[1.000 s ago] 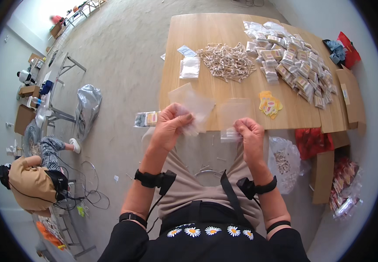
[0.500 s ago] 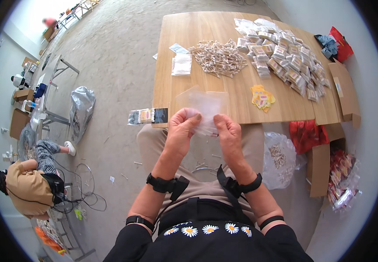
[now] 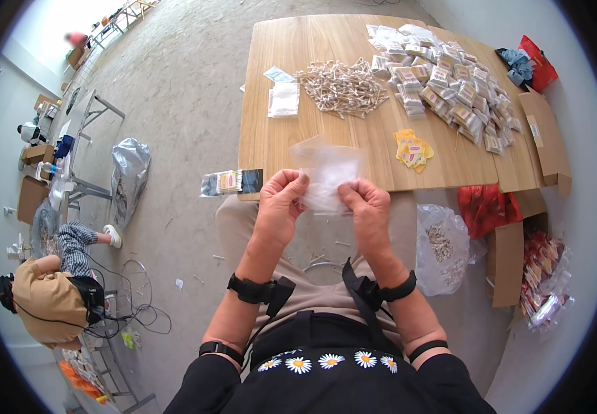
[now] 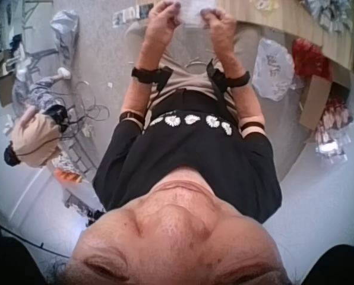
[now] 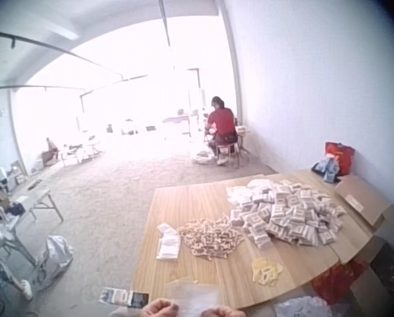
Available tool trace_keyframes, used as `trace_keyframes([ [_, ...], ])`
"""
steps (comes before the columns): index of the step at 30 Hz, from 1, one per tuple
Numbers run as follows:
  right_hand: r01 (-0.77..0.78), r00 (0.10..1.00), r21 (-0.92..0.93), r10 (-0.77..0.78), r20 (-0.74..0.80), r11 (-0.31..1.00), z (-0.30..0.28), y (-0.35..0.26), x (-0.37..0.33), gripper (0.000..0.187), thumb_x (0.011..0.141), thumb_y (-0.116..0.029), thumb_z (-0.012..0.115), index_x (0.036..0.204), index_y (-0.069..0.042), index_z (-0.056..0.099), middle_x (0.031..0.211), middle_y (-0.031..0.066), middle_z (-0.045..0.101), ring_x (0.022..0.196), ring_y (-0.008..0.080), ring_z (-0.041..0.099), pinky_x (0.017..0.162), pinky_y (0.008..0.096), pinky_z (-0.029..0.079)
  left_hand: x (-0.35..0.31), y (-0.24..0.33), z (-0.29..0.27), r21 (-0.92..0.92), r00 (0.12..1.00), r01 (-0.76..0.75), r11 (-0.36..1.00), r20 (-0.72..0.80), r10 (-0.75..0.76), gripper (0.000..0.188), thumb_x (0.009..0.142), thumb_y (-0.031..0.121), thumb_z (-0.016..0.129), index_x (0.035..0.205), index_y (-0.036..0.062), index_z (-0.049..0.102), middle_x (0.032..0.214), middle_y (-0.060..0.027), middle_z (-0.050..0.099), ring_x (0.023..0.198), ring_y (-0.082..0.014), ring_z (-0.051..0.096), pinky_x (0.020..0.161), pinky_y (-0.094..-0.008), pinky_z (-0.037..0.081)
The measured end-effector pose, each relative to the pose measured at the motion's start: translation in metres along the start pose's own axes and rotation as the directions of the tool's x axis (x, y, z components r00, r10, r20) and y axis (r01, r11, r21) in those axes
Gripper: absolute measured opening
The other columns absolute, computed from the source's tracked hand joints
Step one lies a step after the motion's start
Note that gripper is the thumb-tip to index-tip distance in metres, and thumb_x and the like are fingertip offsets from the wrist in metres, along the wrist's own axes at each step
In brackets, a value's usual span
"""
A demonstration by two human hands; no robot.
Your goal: Sorting, aligning, and placing cotton swabs into small plastic bags with cardboard inserts.
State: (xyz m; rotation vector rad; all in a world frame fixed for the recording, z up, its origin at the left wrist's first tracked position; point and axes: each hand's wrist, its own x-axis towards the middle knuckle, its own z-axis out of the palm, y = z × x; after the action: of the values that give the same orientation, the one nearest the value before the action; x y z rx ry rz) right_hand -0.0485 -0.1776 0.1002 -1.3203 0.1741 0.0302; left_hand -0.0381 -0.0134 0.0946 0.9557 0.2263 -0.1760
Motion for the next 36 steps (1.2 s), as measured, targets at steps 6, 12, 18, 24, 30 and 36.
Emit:
trace_keyframes([
  [6,-0.017,1.000,0.049,0.017,0.000,0.999,-0.004,0.000,0.002,0.010,0.092,-0.009,0.065,0.087,-0.001,0.070,0.072,-0.0073,0.059,0.063,0.0007,0.047,0.055,0.0196,0.038,0.003,0.001,-0.012,-0.124,0.999,0.019,0.992,0.044,-0.014,0.008,0.094,0.013,0.067,0.092,0.0092,0.060,0.082,0.0033,0.062,0.068,-0.0059,0.056,0.063,-0.0232,0.047],
  [12,0.006,1.000,-0.039,-0.005,0.027,0.999,-0.008,0.000,0.000,0.011,0.090,-0.009,0.067,0.083,-0.001,0.070,0.068,-0.0077,0.057,0.060,0.0008,0.046,0.053,0.0201,0.037,-0.001,0.014,-0.005,-0.035,0.999,-0.004,0.999,0.048,0.006,0.011,0.092,0.012,0.070,0.089,0.0092,0.059,0.079,0.0040,0.060,0.066,-0.0044,0.052,0.060,-0.0204,0.042],
  [18,0.006,0.995,-0.151,0.008,0.095,0.989,-0.007,-0.001,-0.003,0.011,0.088,-0.010,0.069,0.082,-0.001,0.070,0.067,-0.0084,0.056,0.060,0.0002,0.046,0.051,0.0201,0.037,-0.001,0.017,0.001,0.453,0.986,-0.164,0.877,0.112,0.127,0.014,0.093,0.016,0.068,0.086,0.0079,0.060,0.074,0.0052,0.059,0.065,-0.0025,0.050,0.058,-0.0196,0.040],
  [24,-0.024,0.998,-0.045,0.027,0.061,0.999,-0.006,-0.002,-0.002,0.011,0.089,-0.011,0.070,0.086,0.000,0.071,0.070,-0.0078,0.059,0.061,0.0003,0.046,0.052,0.0198,0.037,0.000,0.008,-0.002,0.195,0.996,-0.086,0.977,0.012,0.085,0.010,0.096,0.014,0.064,0.089,0.0063,0.062,0.080,0.0028,0.063,0.071,-0.0038,0.056,0.065,-0.0206,0.047],
  [30,0.008,0.998,-0.069,-0.003,0.062,0.998,-0.010,-0.001,0.001,0.010,0.089,-0.009,0.069,0.086,0.001,0.070,0.070,-0.0073,0.059,0.062,0.0002,0.046,0.054,0.0195,0.037,0.003,0.008,-0.007,-0.052,0.996,-0.072,0.996,-0.061,0.069,0.010,0.097,0.014,0.062,0.099,0.0042,0.063,0.091,-0.0038,0.070,0.080,-0.0111,0.066,0.076,-0.0277,0.056],
  [36,0.029,0.998,-0.097,-0.024,0.054,0.995,-0.022,-0.006,0.007,0.009,0.088,-0.007,0.069,0.083,0.000,0.070,0.068,-0.0072,0.058,0.061,0.0004,0.045,0.053,0.0192,0.036,0.015,0.044,-0.057,-0.030,0.979,-0.202,0.979,0.015,0.203,0.011,0.096,0.015,0.065,0.098,0.0041,0.064,0.092,-0.0060,0.070,0.084,-0.0145,0.069,0.077,-0.0317,0.059],
])
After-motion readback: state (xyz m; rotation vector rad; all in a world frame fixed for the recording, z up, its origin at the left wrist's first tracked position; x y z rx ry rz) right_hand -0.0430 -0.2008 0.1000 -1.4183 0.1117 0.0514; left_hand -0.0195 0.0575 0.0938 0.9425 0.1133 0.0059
